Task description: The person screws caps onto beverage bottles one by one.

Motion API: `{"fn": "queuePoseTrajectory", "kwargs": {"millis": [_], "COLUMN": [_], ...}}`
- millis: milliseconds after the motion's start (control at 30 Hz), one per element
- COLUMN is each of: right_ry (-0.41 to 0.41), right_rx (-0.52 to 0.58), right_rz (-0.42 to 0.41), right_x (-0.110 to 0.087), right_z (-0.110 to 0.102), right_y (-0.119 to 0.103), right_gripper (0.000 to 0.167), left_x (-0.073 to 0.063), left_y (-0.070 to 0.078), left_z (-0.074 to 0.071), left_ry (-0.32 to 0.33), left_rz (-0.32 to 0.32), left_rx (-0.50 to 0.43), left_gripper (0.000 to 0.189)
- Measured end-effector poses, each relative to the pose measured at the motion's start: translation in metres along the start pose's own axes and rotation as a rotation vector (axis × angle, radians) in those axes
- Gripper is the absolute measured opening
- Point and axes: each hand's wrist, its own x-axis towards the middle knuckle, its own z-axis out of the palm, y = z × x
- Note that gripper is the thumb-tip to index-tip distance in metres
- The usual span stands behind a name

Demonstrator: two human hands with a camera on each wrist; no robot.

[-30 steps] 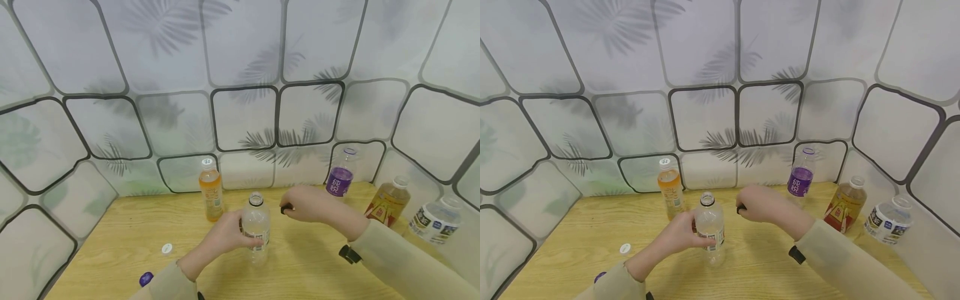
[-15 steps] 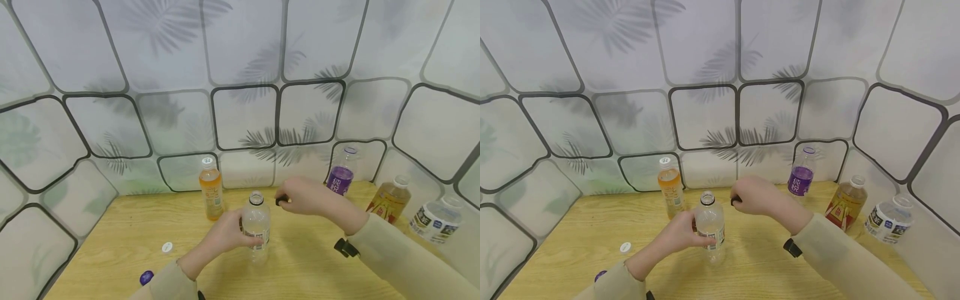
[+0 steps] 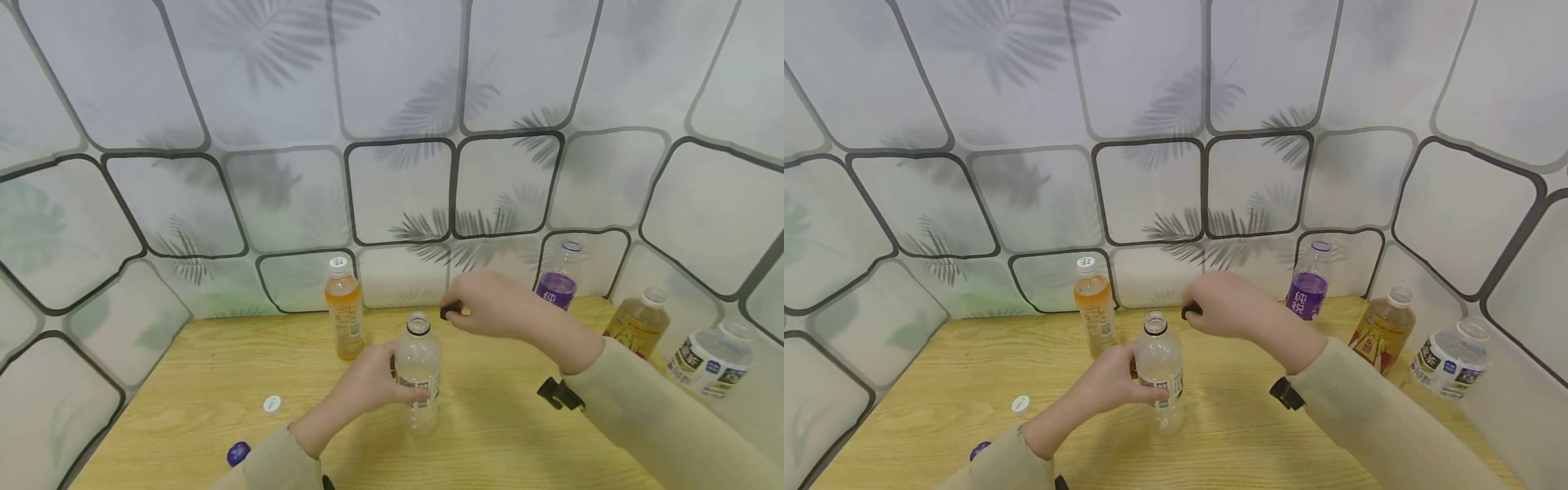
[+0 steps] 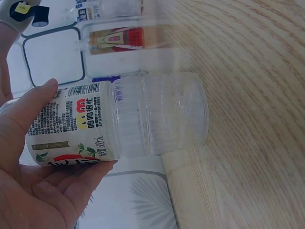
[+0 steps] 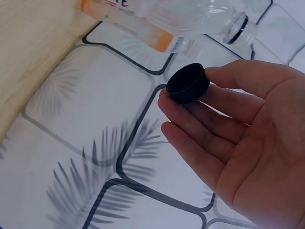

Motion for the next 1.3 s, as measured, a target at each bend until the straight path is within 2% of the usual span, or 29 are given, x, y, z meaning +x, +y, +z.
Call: {"fn": "queuePoseTrajectory", "kwargs": {"millis": [600, 933, 1300], "right_ry": [0.056, 0.112, 0.12], "right_rx": [-0.017, -0.046, -0.047], "right_rz": [-0.067, -0.132, -0.137], "right_x": [0.009, 0.008, 0.006], "right_z": [-0.019, -0.02, -0.019], "right_y": [-0.019, -0.032, -0.043], "right_gripper": [0.01, 0.008, 0.012], "left_x": [-0.001, -0.002, -0.002], "left_y": [0.001, 0.002, 0.002], "left_z": [-0.001, -0.001, -0.001], "left_ry": [-0.002, -0.005, -0.012], "left_rz": [0.003, -0.003, 0.0], "left_rx": [0.014, 0.023, 0.009], "left_gripper": [0.054, 0.054, 0.056]}}
